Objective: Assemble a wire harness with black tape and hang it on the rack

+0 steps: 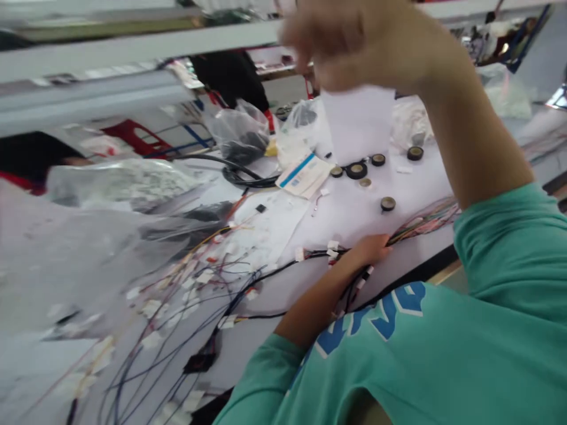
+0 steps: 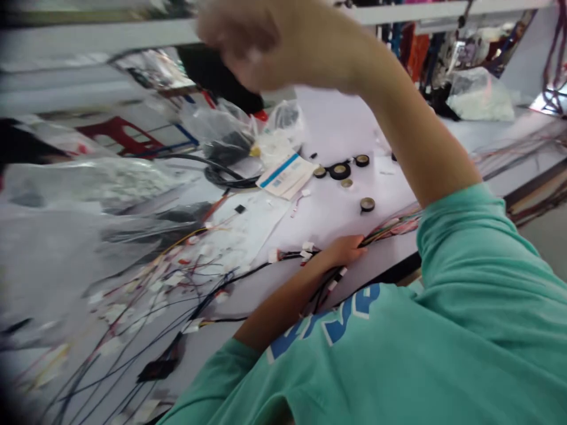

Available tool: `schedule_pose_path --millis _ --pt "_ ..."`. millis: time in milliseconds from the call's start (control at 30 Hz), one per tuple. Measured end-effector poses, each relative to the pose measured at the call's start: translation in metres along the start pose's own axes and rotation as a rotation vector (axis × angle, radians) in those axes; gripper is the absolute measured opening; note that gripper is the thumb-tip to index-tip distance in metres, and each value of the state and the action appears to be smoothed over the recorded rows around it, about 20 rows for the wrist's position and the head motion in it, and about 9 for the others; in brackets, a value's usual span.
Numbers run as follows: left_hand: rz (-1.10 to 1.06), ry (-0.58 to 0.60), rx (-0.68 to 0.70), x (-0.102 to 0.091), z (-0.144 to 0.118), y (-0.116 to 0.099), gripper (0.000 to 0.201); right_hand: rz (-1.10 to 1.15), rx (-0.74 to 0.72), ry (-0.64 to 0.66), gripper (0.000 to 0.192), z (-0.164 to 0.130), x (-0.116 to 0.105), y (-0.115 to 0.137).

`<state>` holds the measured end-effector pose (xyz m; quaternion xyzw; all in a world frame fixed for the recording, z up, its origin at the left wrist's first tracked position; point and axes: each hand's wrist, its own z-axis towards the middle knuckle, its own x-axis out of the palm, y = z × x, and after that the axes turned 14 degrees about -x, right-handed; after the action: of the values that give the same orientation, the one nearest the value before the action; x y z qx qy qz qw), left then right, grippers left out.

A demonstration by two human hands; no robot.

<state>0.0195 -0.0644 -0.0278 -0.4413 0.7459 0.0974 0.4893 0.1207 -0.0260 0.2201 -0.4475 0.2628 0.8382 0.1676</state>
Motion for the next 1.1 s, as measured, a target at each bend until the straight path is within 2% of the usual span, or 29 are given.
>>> schedule_pose_path --millis 33,133,200,300,367,433,500,567,633,867,1100 --pt "0.006 0.003 -0.004 -0.001 -0.001 0.001 0.035 -0.01 0.087 0.047 0.046 -0.032 0.003 -0.001" --pt "-0.006 -0.003 -0.011 -0.003 -0.004 0.002 0.031 -0.05 0.433 0.32 0.053 -0.129 0.028 -0.012" --pt "-0.043 -0.015 -0.036 -0.004 -0.004 0.004 0.026 -0.013 0.63 0.39 0.074 -0.181 0.056 -0.018" --pt "-0.122 -0.013 -0.05 -0.005 -0.002 0.006 0.017 -0.089 0.703 0.444 0.1 -0.226 0.105 -0.017" --pt "-0.201 0.01 -0.04 -0.007 -0.002 0.008 0.013 -0.163 0.642 0.397 0.099 -0.233 0.133 -0.013" --pt "-0.284 0.039 -0.031 -0.012 -0.006 0.008 0.01 -0.219 0.555 0.342 0.082 -0.228 0.151 -0.009" --pt "-0.354 0.062 -0.03 -0.018 -0.011 0.008 0.01 -0.273 0.488 0.304 0.059 -0.218 0.158 -0.009" --pt "-0.402 0.073 -0.04 -0.023 -0.017 0.008 0.012 -0.323 0.444 0.306 0.046 -0.209 0.158 -0.012" --pt "-0.424 0.082 -0.056 -0.026 -0.02 0.009 0.016 -0.363 0.421 0.348 0.04 -0.204 0.155 -0.017" --pt "-0.441 0.16 -0.067 -0.026 -0.018 0.007 0.023 -0.417 0.342 0.534 0.035 -0.207 0.155 -0.023" --pt "-0.418 0.196 -0.081 -0.028 -0.019 0.005 0.029 -0.373 0.38 0.557 0.03 -0.207 0.15 -0.024"
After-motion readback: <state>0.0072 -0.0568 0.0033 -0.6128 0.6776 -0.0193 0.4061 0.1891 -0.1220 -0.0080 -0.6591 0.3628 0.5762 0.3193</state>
